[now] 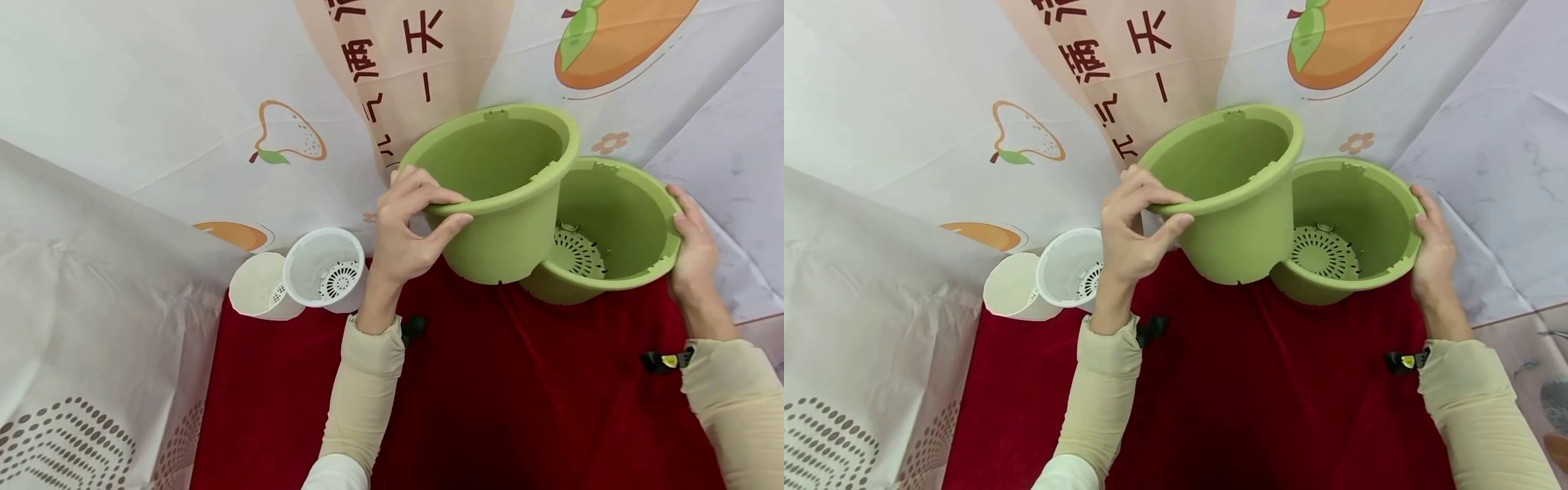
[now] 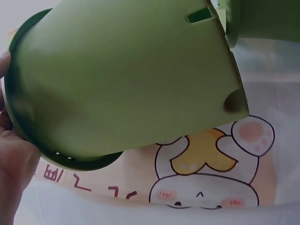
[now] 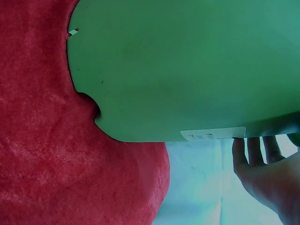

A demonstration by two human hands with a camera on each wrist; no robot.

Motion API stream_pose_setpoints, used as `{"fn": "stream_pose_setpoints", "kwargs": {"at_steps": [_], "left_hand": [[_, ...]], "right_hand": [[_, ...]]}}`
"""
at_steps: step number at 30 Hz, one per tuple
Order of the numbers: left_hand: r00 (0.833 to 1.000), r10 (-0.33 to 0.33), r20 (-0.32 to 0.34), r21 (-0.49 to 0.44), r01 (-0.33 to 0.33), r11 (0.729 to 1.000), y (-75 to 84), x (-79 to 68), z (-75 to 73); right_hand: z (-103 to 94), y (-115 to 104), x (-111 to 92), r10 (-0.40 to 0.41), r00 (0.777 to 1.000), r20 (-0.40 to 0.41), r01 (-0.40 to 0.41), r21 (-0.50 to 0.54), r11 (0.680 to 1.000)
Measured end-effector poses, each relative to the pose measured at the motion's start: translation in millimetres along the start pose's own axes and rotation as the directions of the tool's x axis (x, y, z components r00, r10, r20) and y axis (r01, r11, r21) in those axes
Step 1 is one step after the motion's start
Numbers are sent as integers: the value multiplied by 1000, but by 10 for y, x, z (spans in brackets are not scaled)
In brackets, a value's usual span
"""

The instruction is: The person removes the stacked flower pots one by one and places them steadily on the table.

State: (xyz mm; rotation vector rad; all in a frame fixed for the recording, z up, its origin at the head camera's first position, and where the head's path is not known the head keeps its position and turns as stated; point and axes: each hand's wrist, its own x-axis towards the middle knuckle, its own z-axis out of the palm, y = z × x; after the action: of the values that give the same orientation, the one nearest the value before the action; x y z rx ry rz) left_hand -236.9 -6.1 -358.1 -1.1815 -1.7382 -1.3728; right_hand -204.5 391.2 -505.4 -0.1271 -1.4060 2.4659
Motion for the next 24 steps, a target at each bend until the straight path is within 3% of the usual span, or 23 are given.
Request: {"fn": "stream_pose_setpoints", "kwargs": {"at_steps": [15, 24], "left_hand": [[1000, -28, -14, 67, 29, 997, -15, -277, -177], [999, -47, 6, 91, 46, 995, -38, -398, -176]], "right_hand": [[15, -16, 3, 1, 1000, -2, -1, -28, 1000], [21, -10, -5, -15, 1000, -14, 14, -75, 997]]}}
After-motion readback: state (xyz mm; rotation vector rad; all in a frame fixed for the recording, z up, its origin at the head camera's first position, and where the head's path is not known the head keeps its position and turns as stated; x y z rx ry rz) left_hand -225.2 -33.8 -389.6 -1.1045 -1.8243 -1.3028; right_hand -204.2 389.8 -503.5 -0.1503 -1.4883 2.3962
